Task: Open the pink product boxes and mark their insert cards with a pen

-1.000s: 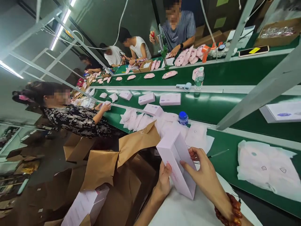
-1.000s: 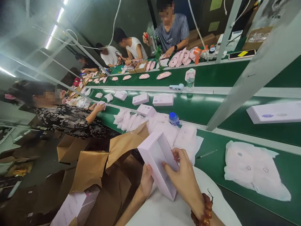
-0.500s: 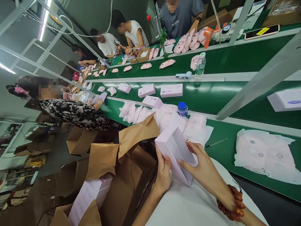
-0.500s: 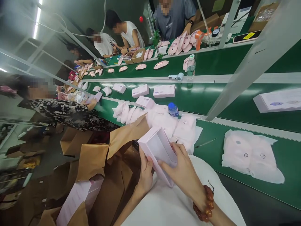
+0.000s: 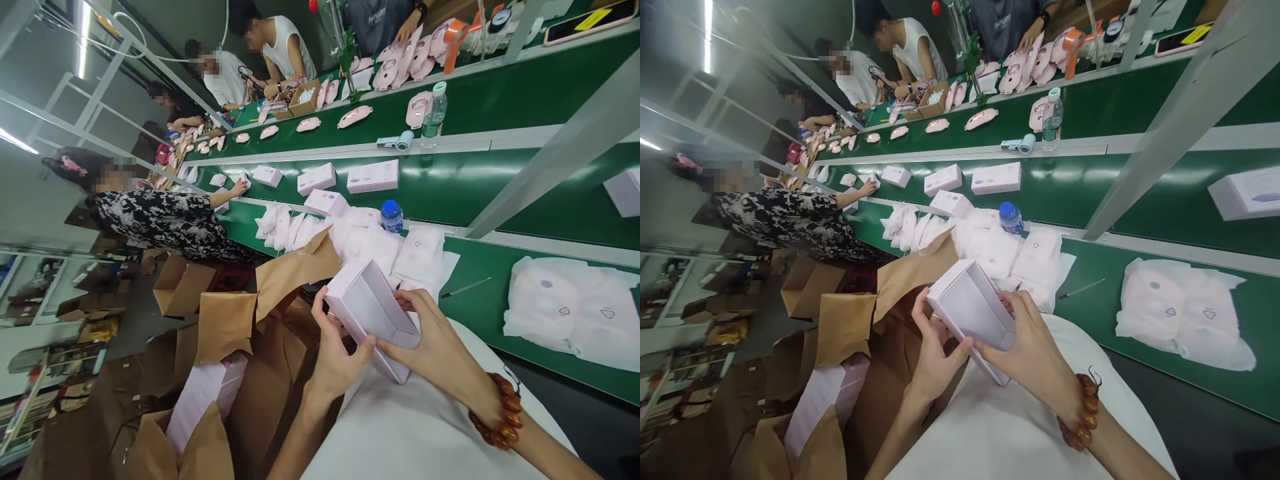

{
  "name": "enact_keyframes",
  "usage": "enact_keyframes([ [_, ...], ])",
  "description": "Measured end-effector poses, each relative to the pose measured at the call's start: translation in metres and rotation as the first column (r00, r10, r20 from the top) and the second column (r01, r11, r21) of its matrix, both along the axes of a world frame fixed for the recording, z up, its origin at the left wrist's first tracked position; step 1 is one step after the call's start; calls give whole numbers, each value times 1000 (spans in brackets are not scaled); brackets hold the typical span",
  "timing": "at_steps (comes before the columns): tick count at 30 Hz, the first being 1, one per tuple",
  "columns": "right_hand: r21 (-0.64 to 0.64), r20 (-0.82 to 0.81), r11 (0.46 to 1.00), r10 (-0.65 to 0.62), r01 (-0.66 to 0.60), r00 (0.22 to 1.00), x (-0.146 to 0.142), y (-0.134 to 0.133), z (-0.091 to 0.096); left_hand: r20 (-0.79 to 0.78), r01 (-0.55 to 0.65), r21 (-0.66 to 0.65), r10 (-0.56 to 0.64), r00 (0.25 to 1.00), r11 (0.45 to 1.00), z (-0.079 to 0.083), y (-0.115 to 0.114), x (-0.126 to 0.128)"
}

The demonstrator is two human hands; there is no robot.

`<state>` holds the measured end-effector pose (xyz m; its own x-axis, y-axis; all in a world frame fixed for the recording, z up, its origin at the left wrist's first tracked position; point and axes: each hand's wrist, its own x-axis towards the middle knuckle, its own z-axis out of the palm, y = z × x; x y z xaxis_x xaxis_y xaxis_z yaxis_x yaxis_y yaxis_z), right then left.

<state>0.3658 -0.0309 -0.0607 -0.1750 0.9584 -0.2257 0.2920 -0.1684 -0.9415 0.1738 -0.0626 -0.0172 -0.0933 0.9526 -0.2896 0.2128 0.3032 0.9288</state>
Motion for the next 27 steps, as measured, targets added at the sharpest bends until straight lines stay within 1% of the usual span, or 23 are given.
enact_keyframes([
  [4, 24, 16, 999, 25, -25, 1000, 1, -3, 2, 42, -25, 7, 24, 999, 1000, 2, -2, -4],
  [7, 56, 23, 998, 17, -18, 1000, 0, -4, 1, 71, -13, 8, 13, 997, 1000, 2, -3, -5],
  [14, 137, 51, 990, 8, -15, 999, 2, -7, -3, 71, -15, 48, 12, 997, 999, 0, -2, -2],
  [17, 205, 121, 979, -19, -6, 992, -1, -10, -4, 83, -20, 52, 16, 996, 998, -1, -2, 0],
  [21, 283, 243, 959, -53, -18, 969, -8, -13, -8, 47, -32, 26, 31, 998, 999, -2, -2, 1],
  [24, 289, 274, 956, -36, -46, 961, -10, -13, -11, 45, -21, 29, 19, 999, 999, -1, -2, 2],
  [27, 256, 242, 966, -31, -33, 970, -10, -11, -9, 42, -3, 45, 1, 999, 999, -1, 1, 3],
])
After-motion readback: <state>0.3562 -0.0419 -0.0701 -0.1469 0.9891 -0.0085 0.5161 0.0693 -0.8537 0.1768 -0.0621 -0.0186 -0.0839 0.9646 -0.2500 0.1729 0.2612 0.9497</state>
